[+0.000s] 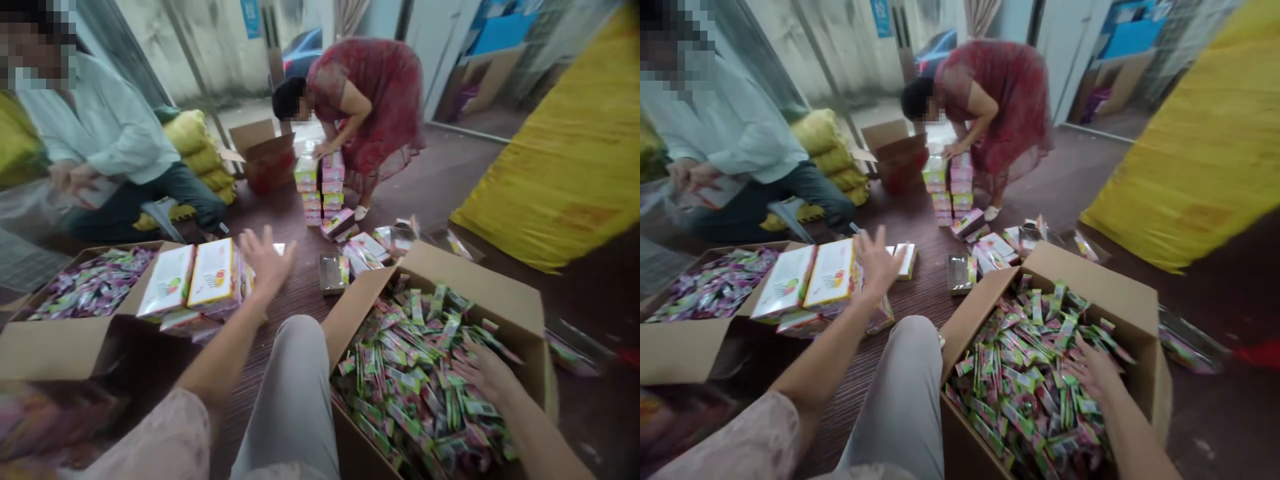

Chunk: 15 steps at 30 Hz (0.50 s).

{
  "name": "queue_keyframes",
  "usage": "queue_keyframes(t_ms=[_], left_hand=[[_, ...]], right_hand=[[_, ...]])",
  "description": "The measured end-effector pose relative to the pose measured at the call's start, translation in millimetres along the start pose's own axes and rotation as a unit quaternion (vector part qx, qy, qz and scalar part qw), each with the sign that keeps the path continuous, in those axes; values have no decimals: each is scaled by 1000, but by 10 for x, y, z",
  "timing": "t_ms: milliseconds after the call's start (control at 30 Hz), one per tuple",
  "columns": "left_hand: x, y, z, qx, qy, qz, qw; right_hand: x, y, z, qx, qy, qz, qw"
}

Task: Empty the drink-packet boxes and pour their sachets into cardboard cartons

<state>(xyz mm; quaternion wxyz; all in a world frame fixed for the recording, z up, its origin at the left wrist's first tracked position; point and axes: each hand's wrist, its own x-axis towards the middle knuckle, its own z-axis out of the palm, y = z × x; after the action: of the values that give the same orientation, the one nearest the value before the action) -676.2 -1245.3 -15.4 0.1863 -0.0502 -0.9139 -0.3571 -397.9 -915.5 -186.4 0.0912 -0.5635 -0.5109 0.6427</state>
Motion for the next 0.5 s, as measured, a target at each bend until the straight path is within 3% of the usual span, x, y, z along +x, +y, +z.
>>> queue_keyframes(t_ms=[67, 133, 233, 367, 500], left_hand=[[394, -484, -266, 173, 45, -90, 980], [575, -962, -408, 254, -30, -186, 949], [501, -1466, -435, 290, -108, -232, 922], [296, -1633, -440, 304, -132, -207, 921], [285, -1592, -659, 289, -81, -221, 928]], right_hand=[[-67, 81, -81, 17, 3, 40, 999], [-236, 319, -83, 21, 3, 44, 999], [-537, 764, 28, 7, -8, 68, 998], [-865, 1092, 184, -22, -37, 74, 996], [-996, 1030, 175, -56, -45, 19, 997]])
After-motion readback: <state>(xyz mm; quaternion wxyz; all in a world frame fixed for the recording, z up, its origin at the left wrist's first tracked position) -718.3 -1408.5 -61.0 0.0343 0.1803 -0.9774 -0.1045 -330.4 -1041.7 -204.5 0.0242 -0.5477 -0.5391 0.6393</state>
